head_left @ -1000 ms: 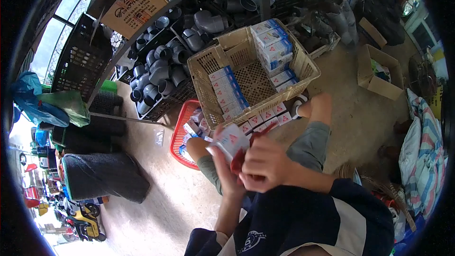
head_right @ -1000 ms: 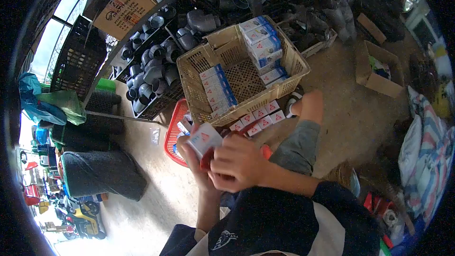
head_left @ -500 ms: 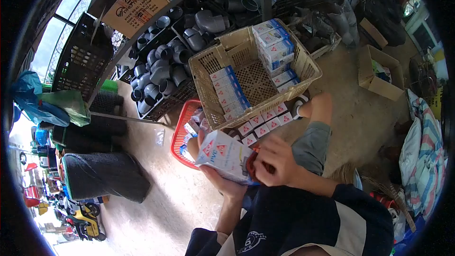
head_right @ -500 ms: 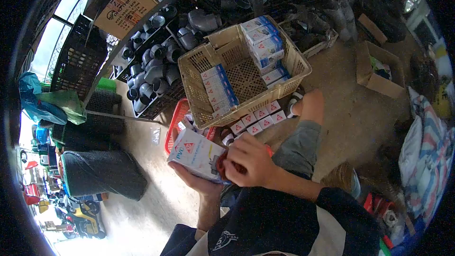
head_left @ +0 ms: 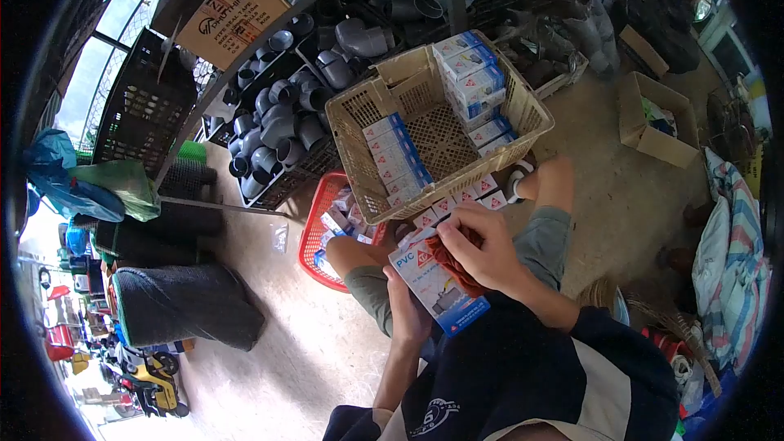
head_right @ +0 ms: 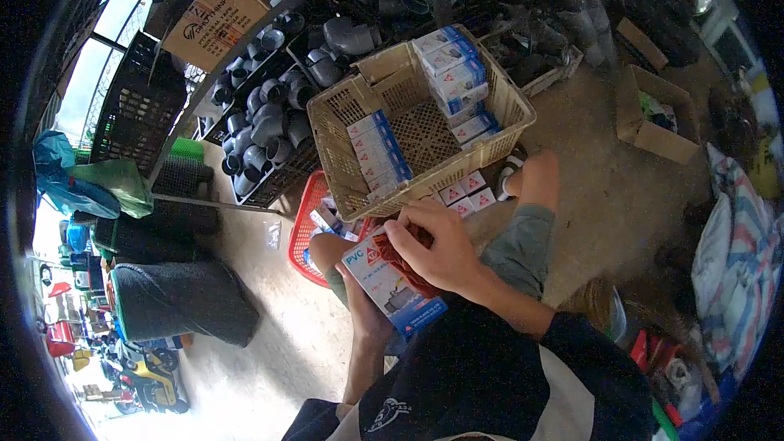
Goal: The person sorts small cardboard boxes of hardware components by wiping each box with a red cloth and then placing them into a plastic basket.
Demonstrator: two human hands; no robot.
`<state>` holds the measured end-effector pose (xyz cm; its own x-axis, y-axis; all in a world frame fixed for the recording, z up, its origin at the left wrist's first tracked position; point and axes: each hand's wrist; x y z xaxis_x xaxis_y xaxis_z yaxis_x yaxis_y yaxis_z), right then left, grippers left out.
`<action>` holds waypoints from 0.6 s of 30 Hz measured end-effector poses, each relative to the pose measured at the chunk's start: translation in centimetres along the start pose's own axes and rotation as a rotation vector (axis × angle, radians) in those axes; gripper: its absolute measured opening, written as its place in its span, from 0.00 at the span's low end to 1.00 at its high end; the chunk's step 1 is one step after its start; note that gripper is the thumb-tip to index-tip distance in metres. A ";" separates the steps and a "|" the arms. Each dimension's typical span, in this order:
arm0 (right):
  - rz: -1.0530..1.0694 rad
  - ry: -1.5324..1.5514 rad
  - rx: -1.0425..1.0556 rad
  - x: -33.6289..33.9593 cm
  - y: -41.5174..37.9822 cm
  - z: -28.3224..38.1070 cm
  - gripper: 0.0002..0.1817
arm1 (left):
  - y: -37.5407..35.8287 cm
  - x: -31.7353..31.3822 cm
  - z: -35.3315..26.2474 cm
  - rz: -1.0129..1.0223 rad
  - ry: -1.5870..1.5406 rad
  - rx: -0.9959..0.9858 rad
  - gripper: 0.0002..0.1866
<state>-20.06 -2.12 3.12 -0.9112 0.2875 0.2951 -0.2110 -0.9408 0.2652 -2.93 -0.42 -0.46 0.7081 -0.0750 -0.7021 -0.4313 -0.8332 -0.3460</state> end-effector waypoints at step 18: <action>-0.137 -0.322 0.131 0.2 -0.8 0.1 0.10 | -0.6 -2.0 2.1 -0.165 0.306 -0.227 0.32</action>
<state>-20.01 -1.32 3.06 -0.7151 0.4702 0.5173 -0.2569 -0.8649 0.4312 -5.31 1.34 -0.13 0.9058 -0.0610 -0.4193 -0.1879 -0.9448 -0.2683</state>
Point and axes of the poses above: each hand's wrist, its own y-axis towards the middle knuckle, its own x-axis out of the back of the hand, z = x × y, and after that the axes turned 7 degrees about -y, right-handed
